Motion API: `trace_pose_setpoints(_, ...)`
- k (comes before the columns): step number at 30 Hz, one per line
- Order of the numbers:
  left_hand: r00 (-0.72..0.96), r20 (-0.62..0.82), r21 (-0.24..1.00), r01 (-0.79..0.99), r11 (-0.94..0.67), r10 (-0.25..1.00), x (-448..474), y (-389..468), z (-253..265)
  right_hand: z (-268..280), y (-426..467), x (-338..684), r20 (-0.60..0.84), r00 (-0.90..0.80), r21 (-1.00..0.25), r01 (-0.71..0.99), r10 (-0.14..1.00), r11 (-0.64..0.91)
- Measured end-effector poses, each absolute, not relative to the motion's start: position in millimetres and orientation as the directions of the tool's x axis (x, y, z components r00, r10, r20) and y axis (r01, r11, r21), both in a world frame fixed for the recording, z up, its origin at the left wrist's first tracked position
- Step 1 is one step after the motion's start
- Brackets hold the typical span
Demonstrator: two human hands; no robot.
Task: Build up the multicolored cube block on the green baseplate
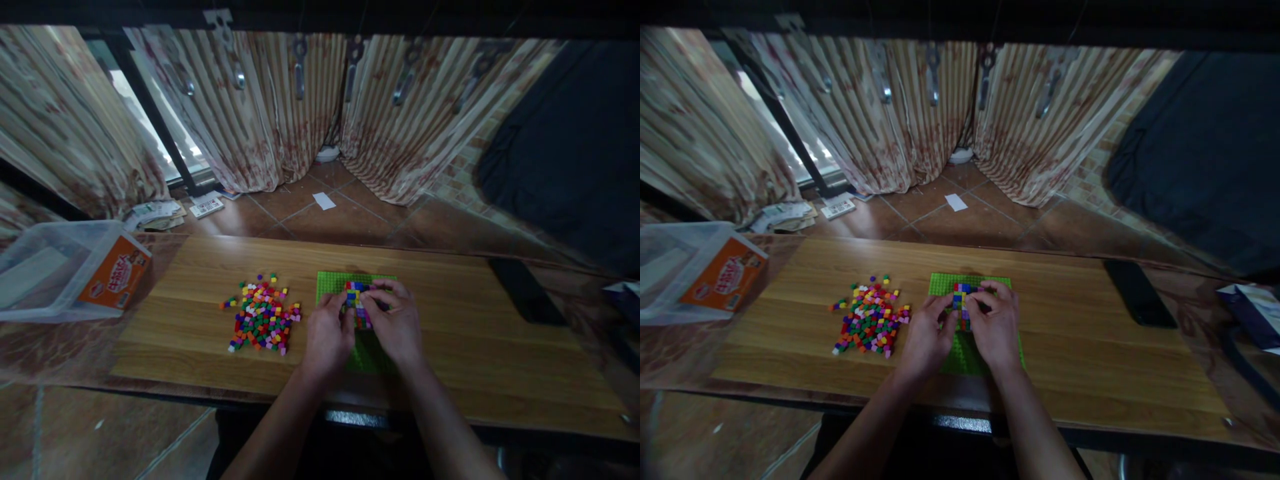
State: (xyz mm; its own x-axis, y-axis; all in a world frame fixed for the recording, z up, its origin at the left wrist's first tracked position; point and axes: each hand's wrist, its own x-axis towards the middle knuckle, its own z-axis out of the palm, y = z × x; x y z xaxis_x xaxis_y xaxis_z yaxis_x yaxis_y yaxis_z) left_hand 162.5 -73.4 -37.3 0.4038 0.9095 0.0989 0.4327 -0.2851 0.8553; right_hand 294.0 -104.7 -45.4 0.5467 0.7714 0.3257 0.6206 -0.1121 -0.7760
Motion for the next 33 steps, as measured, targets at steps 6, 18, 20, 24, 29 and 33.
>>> trace_pose_setpoints(6, 0.402, 0.081, 0.851, 0.449, -0.273, 0.912, 162.8, -75.3, -38.5, -43.6, -99.2, 297.3, 0.316, 0.528, -0.748, 0.649, 0.788, -0.136)
trace_pose_setpoints(18, 0.377, 0.084, 0.848, 0.458, -0.265, 0.922, 163.9, -82.1, -36.7, -48.8, -95.1, 305.5, 0.307, 0.501, -0.702, 0.693, 0.809, -0.163)
trace_pose_setpoints(20, 0.377, 0.092, 0.846, 0.459, -0.271, 0.922, 164.1, -82.7, -37.4, -49.1, -94.8, 306.9, 0.309, 0.488, -0.688, 0.708, 0.816, -0.162)
trace_pose_setpoints(24, 0.376, 0.116, 0.832, 0.468, -0.297, 0.919, 164.3, -83.3, -40.3, -50.1, -94.1, 309.4, 0.311, 0.485, -0.665, 0.726, 0.818, -0.177)
trace_pose_setpoints(29, 0.394, 0.107, 0.812, 0.495, -0.309, 0.913, 162.1, -83.5, -39.3, -49.2, -95.7, 308.6, 0.323, 0.476, -0.653, 0.738, 0.818, -0.172)
trace_pose_setpoints(33, 0.394, 0.093, 0.801, 0.516, -0.303, 0.915, 153.2, -77.8, -34.3, -49.8, -99.0, 307.5, 0.362, 0.449, -0.644, 0.754, 0.817, -0.129)
